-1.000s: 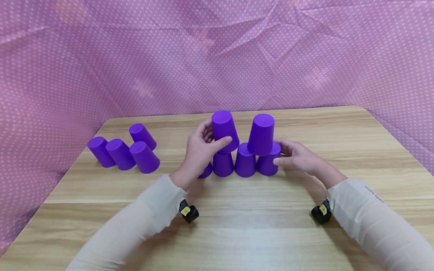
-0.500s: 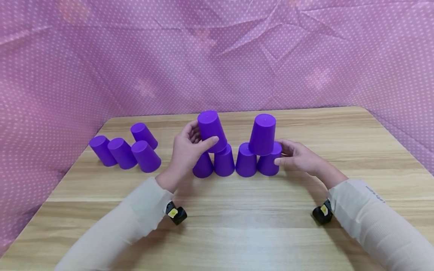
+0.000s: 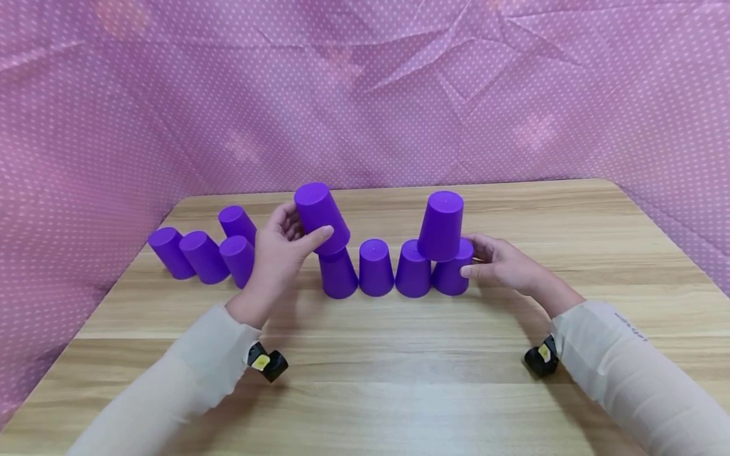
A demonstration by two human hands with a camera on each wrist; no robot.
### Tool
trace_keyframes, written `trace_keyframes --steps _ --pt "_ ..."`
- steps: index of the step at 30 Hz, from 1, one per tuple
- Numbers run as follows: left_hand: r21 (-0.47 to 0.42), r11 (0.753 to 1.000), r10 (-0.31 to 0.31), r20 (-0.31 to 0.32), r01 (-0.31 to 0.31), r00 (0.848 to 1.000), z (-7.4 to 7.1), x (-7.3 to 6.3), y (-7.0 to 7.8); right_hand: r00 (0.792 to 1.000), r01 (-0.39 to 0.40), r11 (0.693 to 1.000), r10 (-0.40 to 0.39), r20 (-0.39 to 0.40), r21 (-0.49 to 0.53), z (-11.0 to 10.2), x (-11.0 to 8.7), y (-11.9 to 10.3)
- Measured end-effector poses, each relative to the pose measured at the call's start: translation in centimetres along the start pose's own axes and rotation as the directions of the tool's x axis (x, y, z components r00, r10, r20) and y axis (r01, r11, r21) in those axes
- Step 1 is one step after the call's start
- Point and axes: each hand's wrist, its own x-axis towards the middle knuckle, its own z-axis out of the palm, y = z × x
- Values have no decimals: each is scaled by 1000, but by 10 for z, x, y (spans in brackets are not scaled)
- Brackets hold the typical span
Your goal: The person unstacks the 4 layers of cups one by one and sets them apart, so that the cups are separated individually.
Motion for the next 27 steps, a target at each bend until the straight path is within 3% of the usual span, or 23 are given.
trace_keyframes --steps 10,27 --pt "31 1000 6 -81 -3 997 -26 -6 2 1000 3 1000 -3 -4 12 1 0 -1" --pt "78 995 -51 -155 63 987 -63 -23 -12 1000 -6 1000 6 3 10 0 -1 -1"
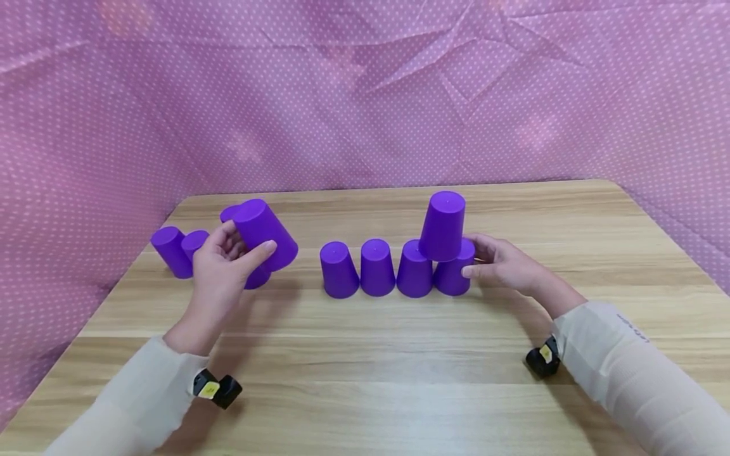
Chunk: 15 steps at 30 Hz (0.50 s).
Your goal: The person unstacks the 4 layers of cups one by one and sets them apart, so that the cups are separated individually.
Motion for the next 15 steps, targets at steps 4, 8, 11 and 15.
trace_keyframes --steps 4,8,11,15 --pt "-10 1000 -17 -41 17 999 -14 -4 -5 1000 5 1000 -5 0 -2 0 0 0" --pt "-68 997 -44 -52 40 998 -26 -10 -9 1000 -4 1000 4 -1 1 0 1 1" --pt "-133 990 -57 -53 49 997 -36 -15 -13 1000 -11 1000 11 6 10 0 1 1" --pt "-191 980 -65 -92 46 994 -46 -18 -19 1000 -4 1000 4 7 10 -1 0 0"
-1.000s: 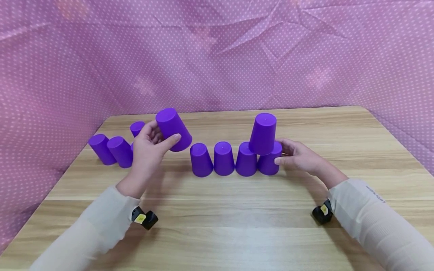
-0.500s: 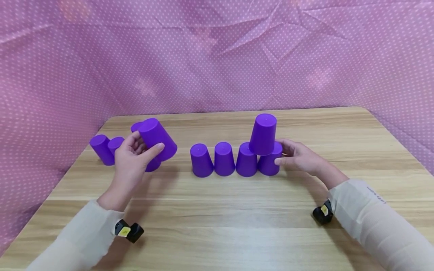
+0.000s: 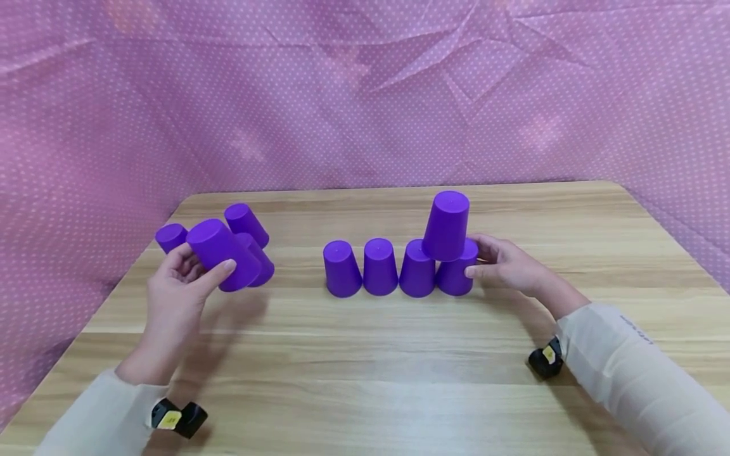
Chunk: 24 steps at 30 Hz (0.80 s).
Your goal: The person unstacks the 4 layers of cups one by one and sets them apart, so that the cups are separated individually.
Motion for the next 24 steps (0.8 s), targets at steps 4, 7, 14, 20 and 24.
trace_keyframes --steps 4,7,14,20,24 --pt "-20 999 -28 -21 28 999 -10 -1 -5 1000 7 1000 -7 -4 -6 0 -1 0" --pt "-13 999 -49 -35 49 998 -16 -1 -8 1000 5 1000 -5 0 -8 0 -1 -1" --pt "27 997 -70 -53 71 996 -31 3 -22 1000 -7 1000 7 -2 -10 0 -1 -1" --pt "180 968 -166 -78 178 983 -45 15 -34 1000 -6 1000 6 1 1 1 0 -1" --pt "272 934 -223 -69 233 972 -46 20 -39 1000 5 1000 -5 1 -1 0 0 -1"
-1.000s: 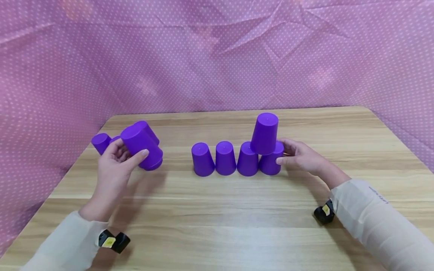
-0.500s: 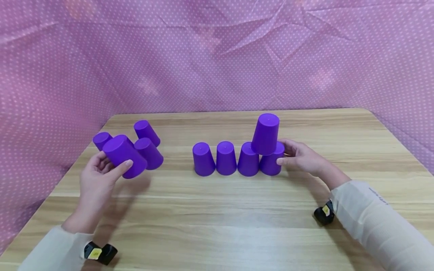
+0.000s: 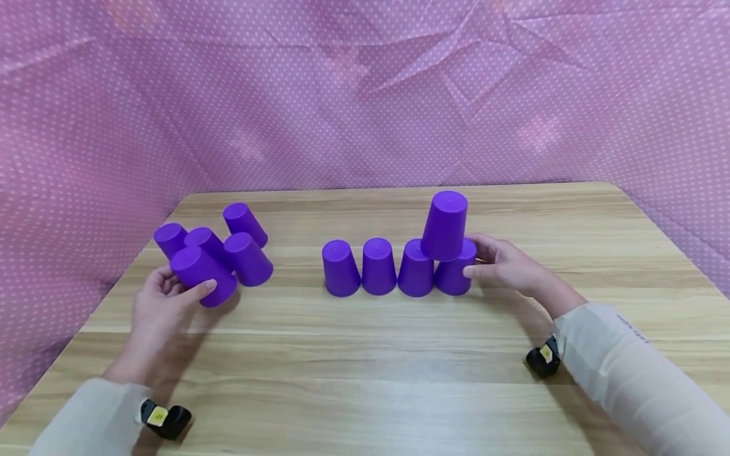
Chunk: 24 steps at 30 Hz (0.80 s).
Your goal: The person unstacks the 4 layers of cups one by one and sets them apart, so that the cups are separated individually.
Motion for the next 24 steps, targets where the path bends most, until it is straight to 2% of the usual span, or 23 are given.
trace_keyframes --steps 3,7,15,18,24 --pt "11 1000 -13 8 13 1000 3 3 -1 1000 7 1000 -7 -2 -1 0 0 0" --pt "-16 1000 -18 14 18 1000 6 7 -5 1000 5 1000 -5 -1 0 0 0 1" --pt "-18 999 -33 28 34 999 6 20 -21 1000 3 1000 -3 2 5 0 0 1" --pt "-4 999 -42 43 42 998 7 20 -20 1000 5 1000 -5 1 4 0 -1 1" --pt "15 998 -62 64 61 996 10 11 -11 1000 3 1000 -3 1 -9 -1 -1 1"
